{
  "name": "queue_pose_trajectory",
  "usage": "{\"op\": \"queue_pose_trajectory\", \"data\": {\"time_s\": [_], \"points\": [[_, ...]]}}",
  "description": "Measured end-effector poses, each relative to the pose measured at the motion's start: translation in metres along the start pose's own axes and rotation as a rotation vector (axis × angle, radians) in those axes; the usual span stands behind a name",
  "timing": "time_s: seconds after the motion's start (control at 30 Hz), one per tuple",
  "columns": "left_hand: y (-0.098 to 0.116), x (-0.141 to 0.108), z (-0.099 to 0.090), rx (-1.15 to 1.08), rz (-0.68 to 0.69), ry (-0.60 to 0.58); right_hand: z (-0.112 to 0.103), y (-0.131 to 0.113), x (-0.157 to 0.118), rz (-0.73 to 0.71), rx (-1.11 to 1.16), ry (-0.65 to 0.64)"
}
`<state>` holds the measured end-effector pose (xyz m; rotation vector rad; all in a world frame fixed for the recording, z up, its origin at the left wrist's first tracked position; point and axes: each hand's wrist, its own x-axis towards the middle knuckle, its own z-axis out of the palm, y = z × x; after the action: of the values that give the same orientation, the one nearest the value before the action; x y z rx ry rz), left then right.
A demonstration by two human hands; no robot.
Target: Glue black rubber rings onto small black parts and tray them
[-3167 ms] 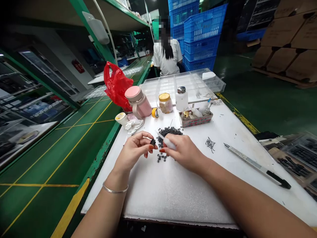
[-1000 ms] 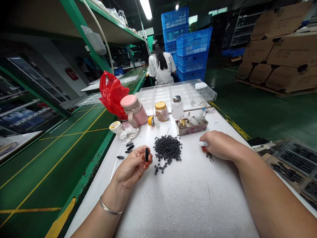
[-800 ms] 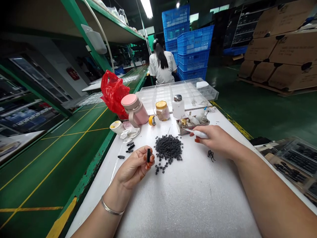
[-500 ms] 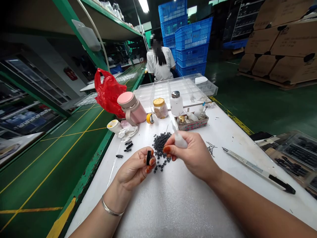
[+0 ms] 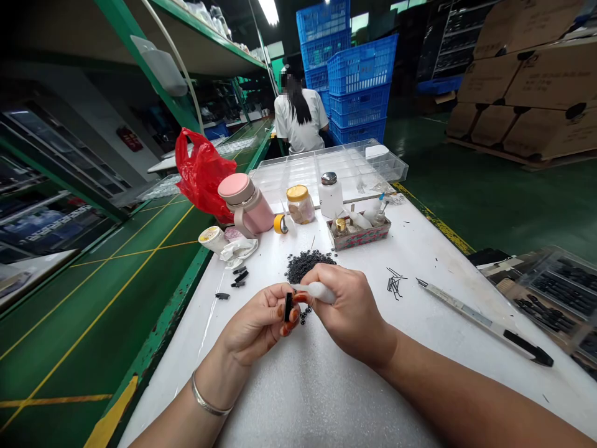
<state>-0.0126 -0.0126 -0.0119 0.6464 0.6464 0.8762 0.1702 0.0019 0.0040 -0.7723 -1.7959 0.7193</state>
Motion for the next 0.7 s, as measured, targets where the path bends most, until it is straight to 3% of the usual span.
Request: {"op": "queue_pose_trajectory", "data": {"time_s": [0.13, 0.33, 0.4, 0.57, 0.7], "points": [[-0.002, 0.001, 0.002, -0.007, 0.006, 0.031, 0.001, 0.001, 0.000, -0.305, -0.126, 0.003], [-0.003, 0.001, 0.004, 0.005, 0.038, 0.076, 0.002, -0.001, 0.000, -0.473, -0.264, -0.020], [-0.003, 0.001, 0.003, 0.013, 0.044, 0.094, 0.003, -0.001, -0.001, -0.433, -0.218, -0.019], [-0.005, 0.002, 0.000, 0.078, 0.085, 0.150, 0.009, 0.002, -0.005, -0.071, 0.031, -0.055], [-0.005, 0.004, -0.002, 0.077, 0.131, 0.178, 0.012, 0.004, -0.006, 0.046, 0.050, -0.055]]}}
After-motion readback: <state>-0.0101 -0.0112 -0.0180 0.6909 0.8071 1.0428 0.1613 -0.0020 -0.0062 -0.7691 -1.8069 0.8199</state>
